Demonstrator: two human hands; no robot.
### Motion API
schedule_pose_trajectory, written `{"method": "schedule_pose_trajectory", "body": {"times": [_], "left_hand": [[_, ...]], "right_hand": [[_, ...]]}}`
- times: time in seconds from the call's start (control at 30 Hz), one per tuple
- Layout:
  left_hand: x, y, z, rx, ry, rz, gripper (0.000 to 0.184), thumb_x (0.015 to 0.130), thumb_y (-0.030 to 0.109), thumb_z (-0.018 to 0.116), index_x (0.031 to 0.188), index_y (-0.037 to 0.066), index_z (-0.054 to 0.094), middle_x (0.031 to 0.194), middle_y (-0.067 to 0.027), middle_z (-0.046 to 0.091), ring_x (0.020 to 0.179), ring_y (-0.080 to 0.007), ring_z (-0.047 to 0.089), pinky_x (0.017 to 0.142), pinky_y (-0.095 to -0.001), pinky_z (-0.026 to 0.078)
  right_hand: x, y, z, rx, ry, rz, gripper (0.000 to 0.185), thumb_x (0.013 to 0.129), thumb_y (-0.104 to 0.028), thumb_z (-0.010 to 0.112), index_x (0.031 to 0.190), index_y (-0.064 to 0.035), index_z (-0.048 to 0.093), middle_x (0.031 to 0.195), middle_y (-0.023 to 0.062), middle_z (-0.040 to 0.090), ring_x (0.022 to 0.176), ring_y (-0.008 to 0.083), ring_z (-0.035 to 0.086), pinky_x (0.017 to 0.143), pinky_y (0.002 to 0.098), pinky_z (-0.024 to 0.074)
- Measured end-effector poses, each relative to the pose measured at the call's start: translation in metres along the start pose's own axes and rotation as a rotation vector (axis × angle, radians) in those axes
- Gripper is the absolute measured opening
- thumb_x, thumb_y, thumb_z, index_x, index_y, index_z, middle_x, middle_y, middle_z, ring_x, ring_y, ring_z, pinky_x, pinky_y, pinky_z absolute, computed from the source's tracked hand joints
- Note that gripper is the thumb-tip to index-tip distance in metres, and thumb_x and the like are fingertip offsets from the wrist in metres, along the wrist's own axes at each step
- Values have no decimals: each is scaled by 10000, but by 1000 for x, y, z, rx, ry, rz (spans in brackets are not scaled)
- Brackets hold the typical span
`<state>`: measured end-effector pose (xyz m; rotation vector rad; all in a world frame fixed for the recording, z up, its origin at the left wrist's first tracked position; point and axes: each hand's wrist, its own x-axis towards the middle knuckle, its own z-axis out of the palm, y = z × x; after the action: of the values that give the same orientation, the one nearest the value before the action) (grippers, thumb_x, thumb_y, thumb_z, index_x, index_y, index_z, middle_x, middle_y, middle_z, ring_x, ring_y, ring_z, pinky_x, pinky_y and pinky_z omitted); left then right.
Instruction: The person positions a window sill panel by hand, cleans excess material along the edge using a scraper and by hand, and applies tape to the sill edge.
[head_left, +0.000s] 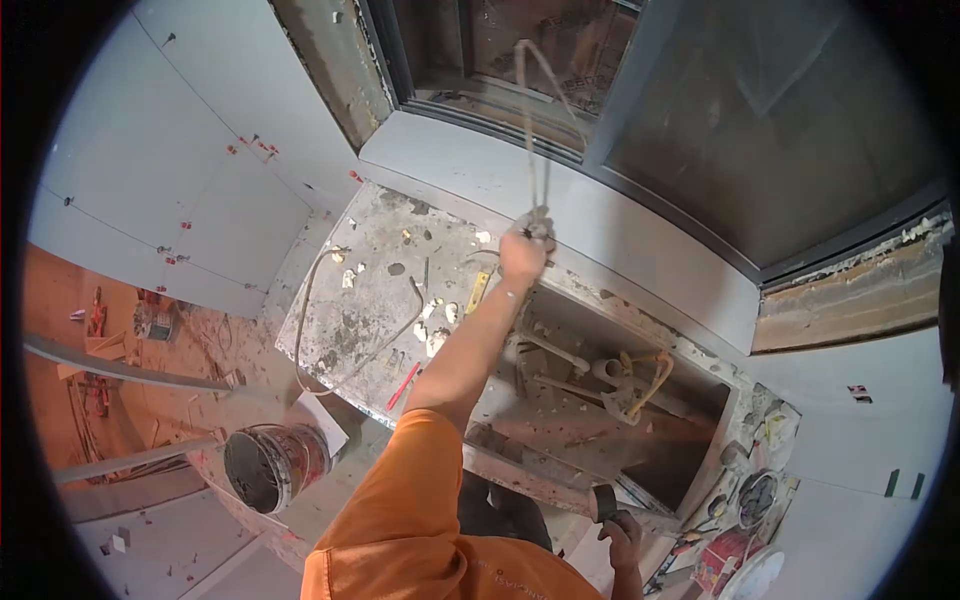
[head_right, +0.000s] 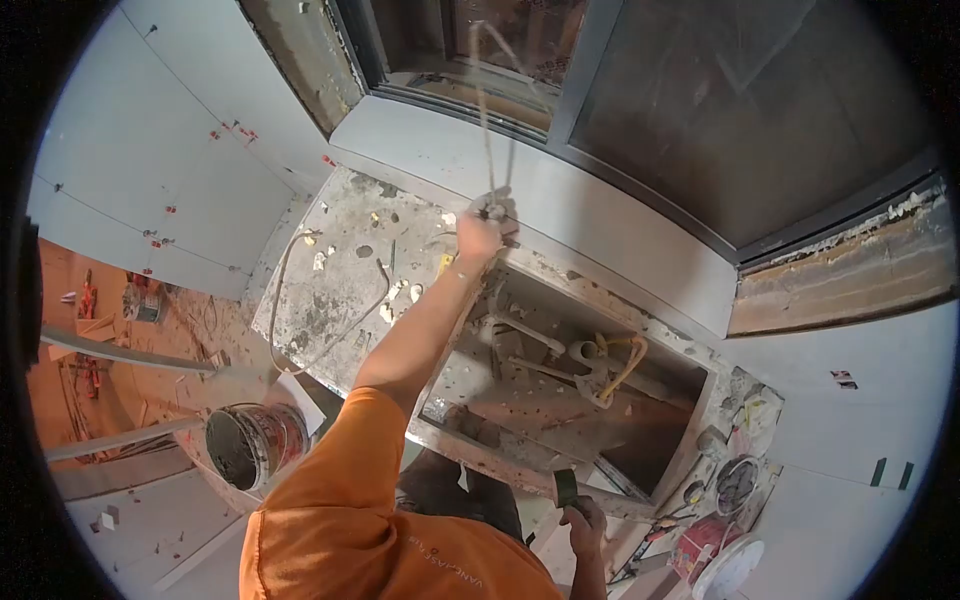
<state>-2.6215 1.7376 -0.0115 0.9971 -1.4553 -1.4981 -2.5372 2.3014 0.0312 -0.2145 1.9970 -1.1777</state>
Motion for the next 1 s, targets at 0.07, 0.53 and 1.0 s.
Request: {"method": "schedule_pose_trajectory", "body": {"times": [0.07, 0.53, 1.0], "left_hand": [[-1, -1, 7, -60, -44, 5, 317, 954, -21, 548, 1225, 18, 708, 877, -71, 743, 741, -111, 676, 653, -276, 552], [-13, 1, 14, 184, -171, 146, 535, 898, 206, 737, 1388, 57, 584, 1031, -118, 748, 918, -217, 735, 793, -348, 579], [-4, -40, 3, 203, -136, 193, 286, 887, 81, 642, 1168, 31, 656, 987, -146, 724, 885, -291, 714, 783, -358, 572]], "right_hand": [[11, 3, 2, 62, -27, 21, 135, 815, -82, 596, 786, 36, 654, 675, 62, 630, 610, 135, 574, 596, 287, 458], [37, -6, 12, 131, -101, 73, 106, 837, -61, 590, 850, 36, 631, 696, 52, 610, 621, 130, 561, 617, 279, 459], [37, -22, 30, 17, -105, 78, 125, 842, -74, 611, 785, 34, 638, 713, 62, 621, 631, 134, 582, 602, 304, 470]]}}
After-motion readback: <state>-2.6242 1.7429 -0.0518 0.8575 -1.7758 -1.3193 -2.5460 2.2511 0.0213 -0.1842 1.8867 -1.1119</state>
